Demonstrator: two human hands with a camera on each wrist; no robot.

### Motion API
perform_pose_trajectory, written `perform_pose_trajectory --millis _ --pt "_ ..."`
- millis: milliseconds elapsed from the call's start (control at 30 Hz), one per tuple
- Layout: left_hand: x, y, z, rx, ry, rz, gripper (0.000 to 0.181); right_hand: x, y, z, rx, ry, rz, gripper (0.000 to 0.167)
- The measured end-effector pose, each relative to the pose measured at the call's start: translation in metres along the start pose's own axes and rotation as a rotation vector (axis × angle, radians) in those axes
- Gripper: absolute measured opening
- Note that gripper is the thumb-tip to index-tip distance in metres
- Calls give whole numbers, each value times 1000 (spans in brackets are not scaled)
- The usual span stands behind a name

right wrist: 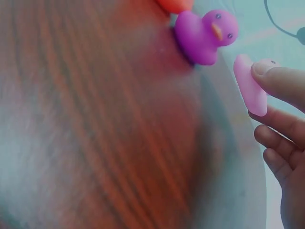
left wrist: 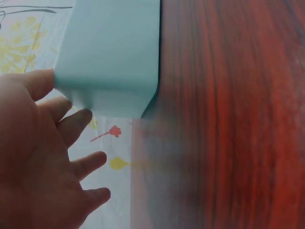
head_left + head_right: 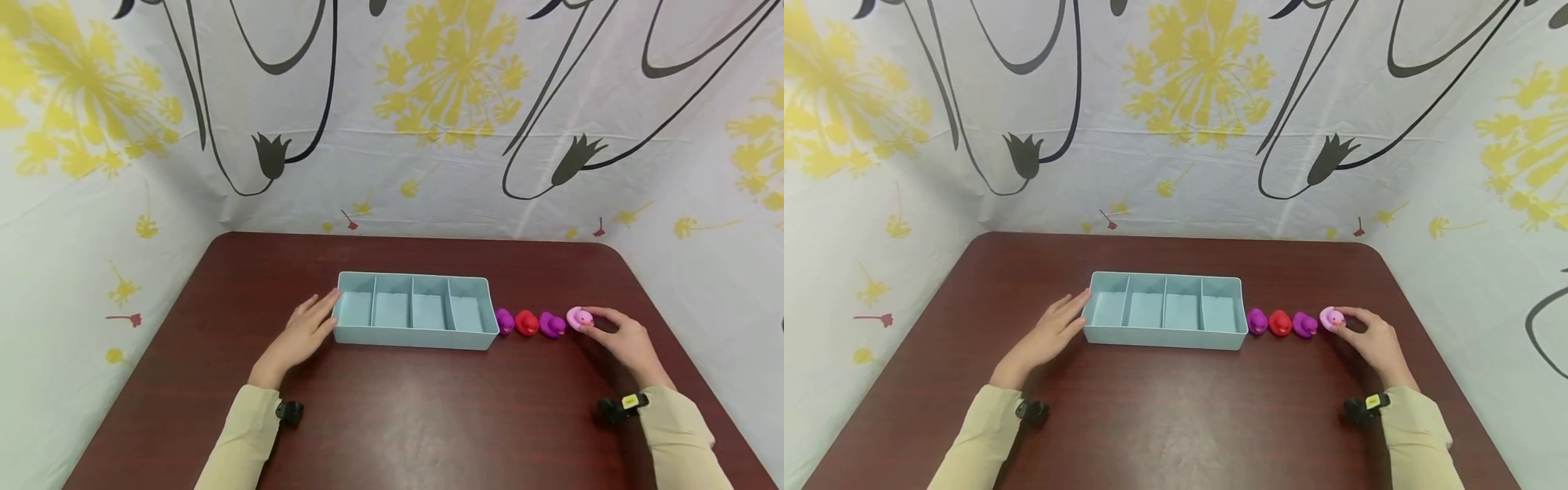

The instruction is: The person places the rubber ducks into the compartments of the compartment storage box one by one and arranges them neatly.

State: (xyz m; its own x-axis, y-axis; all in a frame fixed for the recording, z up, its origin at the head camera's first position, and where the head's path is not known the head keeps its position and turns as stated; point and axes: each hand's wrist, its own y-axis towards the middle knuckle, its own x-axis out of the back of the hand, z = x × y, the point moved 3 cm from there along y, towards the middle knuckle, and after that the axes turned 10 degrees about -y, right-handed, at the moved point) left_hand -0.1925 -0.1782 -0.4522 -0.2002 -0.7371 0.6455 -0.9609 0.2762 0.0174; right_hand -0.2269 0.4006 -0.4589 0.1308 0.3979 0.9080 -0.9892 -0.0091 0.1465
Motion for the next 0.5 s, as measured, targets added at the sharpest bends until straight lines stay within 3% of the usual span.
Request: perform_pose_trajectory --millis 500 --pt "-2 -1 1 2 -2 11 59 11 8 31 -6 42 -5 53"
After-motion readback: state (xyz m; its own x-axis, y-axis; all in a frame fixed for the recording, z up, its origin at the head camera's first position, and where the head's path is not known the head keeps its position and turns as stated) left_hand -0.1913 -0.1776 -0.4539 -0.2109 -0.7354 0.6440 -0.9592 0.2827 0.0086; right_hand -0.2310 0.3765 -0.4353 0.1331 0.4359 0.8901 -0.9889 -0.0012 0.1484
